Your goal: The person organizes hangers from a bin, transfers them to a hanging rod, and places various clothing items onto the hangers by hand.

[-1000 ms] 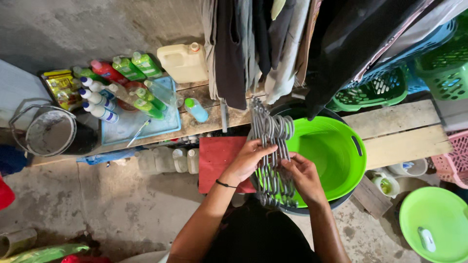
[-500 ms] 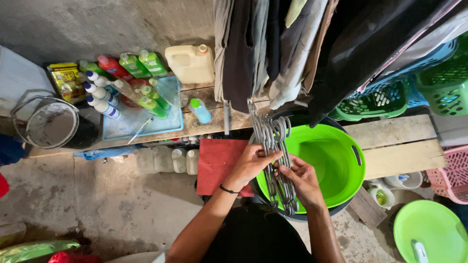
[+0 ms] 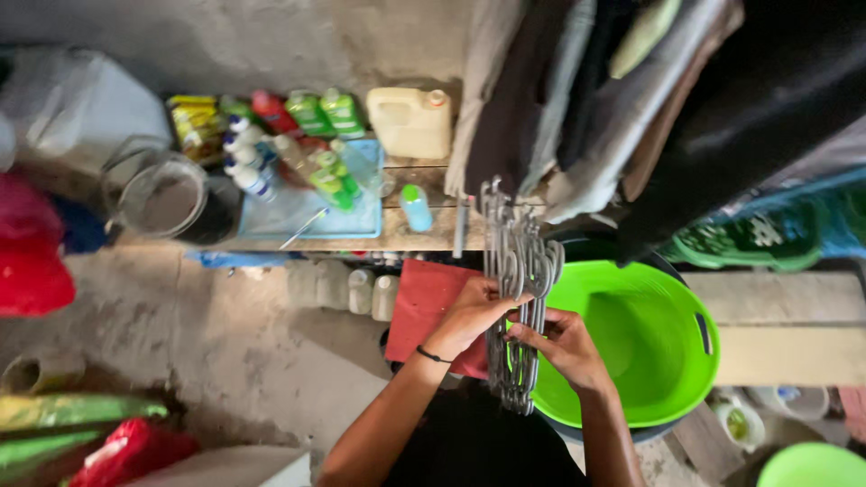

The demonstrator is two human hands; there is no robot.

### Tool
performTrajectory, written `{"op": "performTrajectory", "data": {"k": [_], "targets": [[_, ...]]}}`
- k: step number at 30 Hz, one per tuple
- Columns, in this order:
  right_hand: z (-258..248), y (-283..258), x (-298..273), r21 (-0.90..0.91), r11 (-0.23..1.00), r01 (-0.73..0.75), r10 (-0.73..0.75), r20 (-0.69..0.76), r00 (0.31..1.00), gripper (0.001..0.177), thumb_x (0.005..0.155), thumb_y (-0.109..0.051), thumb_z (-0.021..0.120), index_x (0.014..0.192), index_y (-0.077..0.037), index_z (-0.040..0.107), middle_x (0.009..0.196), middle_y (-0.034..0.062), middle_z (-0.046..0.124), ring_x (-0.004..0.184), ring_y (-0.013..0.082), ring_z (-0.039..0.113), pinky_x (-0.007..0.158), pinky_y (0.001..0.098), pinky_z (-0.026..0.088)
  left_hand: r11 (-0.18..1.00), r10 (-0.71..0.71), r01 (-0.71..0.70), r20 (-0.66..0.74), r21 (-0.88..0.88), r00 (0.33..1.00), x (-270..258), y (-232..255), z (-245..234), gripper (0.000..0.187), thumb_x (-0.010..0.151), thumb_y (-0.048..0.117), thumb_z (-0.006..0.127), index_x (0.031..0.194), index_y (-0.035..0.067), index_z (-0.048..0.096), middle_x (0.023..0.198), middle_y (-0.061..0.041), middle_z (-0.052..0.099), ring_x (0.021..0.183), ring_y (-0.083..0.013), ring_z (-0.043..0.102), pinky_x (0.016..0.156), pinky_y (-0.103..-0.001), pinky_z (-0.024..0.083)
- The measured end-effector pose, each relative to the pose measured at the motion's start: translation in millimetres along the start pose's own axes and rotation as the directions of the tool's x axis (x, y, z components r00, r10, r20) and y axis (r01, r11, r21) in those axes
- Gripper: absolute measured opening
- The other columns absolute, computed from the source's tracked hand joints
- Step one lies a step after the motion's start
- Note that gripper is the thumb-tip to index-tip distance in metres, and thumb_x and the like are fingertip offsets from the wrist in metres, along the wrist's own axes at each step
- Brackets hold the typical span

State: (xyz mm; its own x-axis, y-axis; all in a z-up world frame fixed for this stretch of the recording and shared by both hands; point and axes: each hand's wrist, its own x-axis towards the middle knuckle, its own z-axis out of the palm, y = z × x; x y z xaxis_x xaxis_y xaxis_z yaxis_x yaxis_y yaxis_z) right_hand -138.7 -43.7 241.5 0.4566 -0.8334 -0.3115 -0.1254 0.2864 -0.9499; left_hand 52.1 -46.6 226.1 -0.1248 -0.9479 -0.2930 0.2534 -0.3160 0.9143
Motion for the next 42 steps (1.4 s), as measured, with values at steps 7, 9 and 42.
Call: {"op": "performTrajectory", "data": {"k": [7, 9, 42], "targets": [[13.6, -3.2, 15.3, 0.027, 0.999, 0.018, -0.021, 0.105, 0.994, 0.026, 0.080, -0.010, 0.083, 0.103, 0.001, 0.080, 0.092, 0.0067, 0.080, 0.084, 0.0134, 0.071, 0.082, 0.0320, 0.058, 0.965, 0.040, -0.036, 0.013, -0.258, 0.999, -0.7, 0.9, -23.1, 0.028, 0.088, 0.005, 0.079, 0.113, -0.005, 0.072, 0.103, -0.013, 0.075, 0.084, -0.0125, 0.072, 0.074, -0.025, 0.058], [15.8, -3.5, 19.7, 0.057, 0.998, -0.013, 0.004, 0.156, 0.988, 0.026, 0.081, -0.010, 0.083, 0.104, 0.002, 0.080, 0.092, 0.0077, 0.080, 0.085, 0.0137, 0.070, 0.082, 0.0321, 0.057, 0.941, 0.057, -0.025, 0.085, -0.337, 0.995, -7.5, 14.1, -28.5, 0.030, 0.091, 0.005, 0.076, 0.118, -0.007, 0.070, 0.110, -0.017, 0.076, 0.092, -0.0149, 0.076, 0.083, -0.025, 0.062], [13.9, -62.1, 93.6, 0.064, 0.996, 0.062, -0.076, 0.242, 0.967, 0.026, 0.090, -0.009, 0.075, 0.111, 0.007, 0.075, 0.097, 0.0116, 0.079, 0.086, 0.0155, 0.072, 0.082, 0.0310, 0.058, 0.947, 0.180, -0.153, 0.075, -0.282, 0.981, 17.0, 40.5, -62.5, 0.026, 0.098, 0.010, 0.074, 0.119, -0.001, 0.063, 0.088, -0.005, 0.068, 0.075, -0.0140, 0.068, 0.069, -0.032, 0.059]]}}
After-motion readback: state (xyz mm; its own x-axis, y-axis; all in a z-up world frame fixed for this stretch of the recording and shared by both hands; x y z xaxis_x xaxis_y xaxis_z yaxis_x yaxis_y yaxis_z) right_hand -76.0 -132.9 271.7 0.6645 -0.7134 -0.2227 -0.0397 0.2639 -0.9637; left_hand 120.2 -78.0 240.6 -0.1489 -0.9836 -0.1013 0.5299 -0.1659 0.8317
